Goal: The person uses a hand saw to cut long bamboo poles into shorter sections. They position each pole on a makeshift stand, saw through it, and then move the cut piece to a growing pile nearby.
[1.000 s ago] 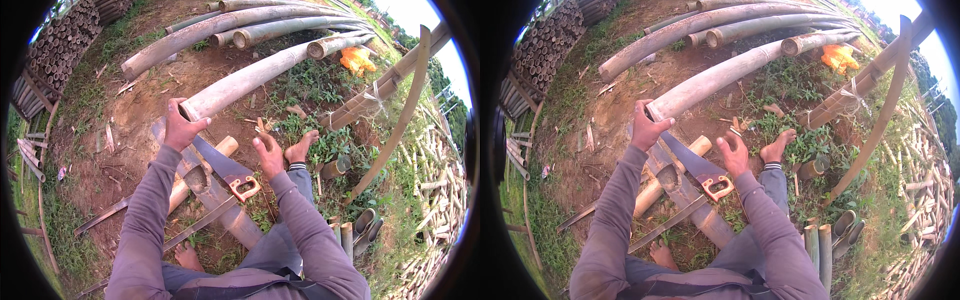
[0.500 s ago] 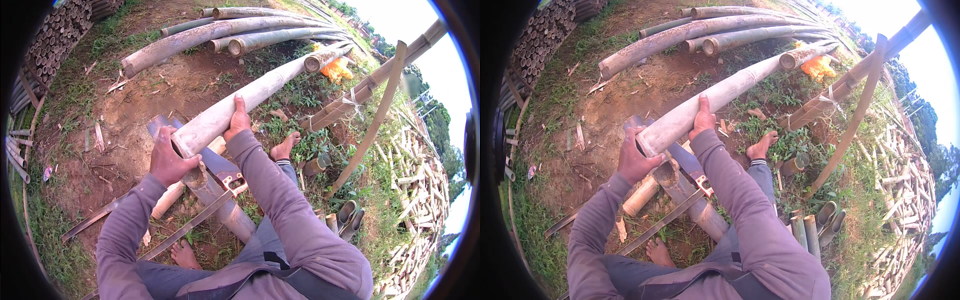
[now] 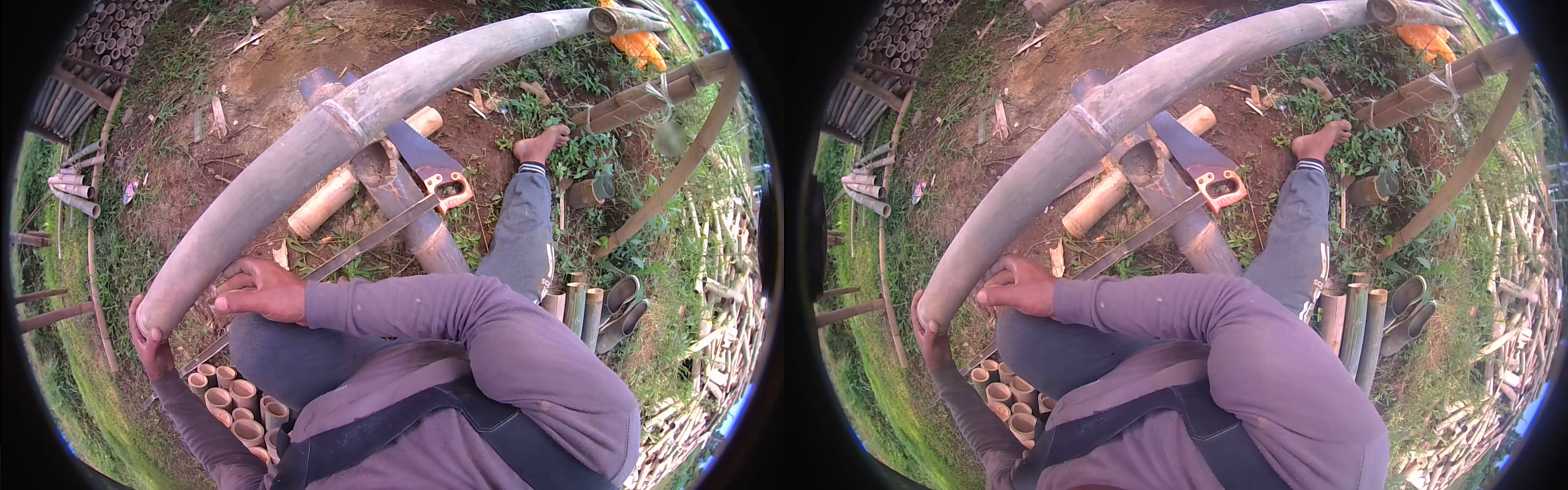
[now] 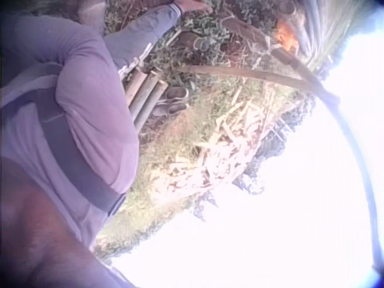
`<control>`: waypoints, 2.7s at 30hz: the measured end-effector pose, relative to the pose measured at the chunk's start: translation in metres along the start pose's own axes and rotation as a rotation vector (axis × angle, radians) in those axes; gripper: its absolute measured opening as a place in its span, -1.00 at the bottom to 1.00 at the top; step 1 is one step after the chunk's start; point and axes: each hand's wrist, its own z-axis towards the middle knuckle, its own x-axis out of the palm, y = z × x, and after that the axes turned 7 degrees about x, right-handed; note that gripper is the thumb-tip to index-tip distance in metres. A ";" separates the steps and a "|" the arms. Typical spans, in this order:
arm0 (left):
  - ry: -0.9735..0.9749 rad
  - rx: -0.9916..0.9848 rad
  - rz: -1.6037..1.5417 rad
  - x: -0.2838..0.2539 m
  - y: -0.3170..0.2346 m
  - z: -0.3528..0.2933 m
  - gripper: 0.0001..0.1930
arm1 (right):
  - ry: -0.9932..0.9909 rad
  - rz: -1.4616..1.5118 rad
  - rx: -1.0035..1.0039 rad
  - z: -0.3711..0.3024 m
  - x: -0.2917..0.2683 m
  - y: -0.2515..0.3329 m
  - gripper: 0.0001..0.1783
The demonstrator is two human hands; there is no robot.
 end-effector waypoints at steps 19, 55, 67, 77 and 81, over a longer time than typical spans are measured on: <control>-0.036 -0.026 -0.779 0.143 0.106 -0.039 0.28 | -0.847 0.488 -0.677 -0.191 -0.416 0.248 0.43; -0.738 -0.272 -1.006 0.087 0.214 0.037 0.15 | -1.138 -0.300 -0.320 -0.140 -0.237 0.072 -0.64; -0.526 -0.445 -0.888 0.163 0.226 0.062 0.31 | -1.193 0.145 -0.288 -0.119 -0.439 0.178 0.36; -0.589 -0.396 -0.902 0.184 0.212 0.062 0.02 | -1.337 0.246 -0.516 -0.092 -0.559 0.258 -0.04; -0.709 -0.385 -0.774 0.182 0.182 0.066 0.00 | -1.352 0.309 -0.484 -0.094 -0.537 0.262 -0.06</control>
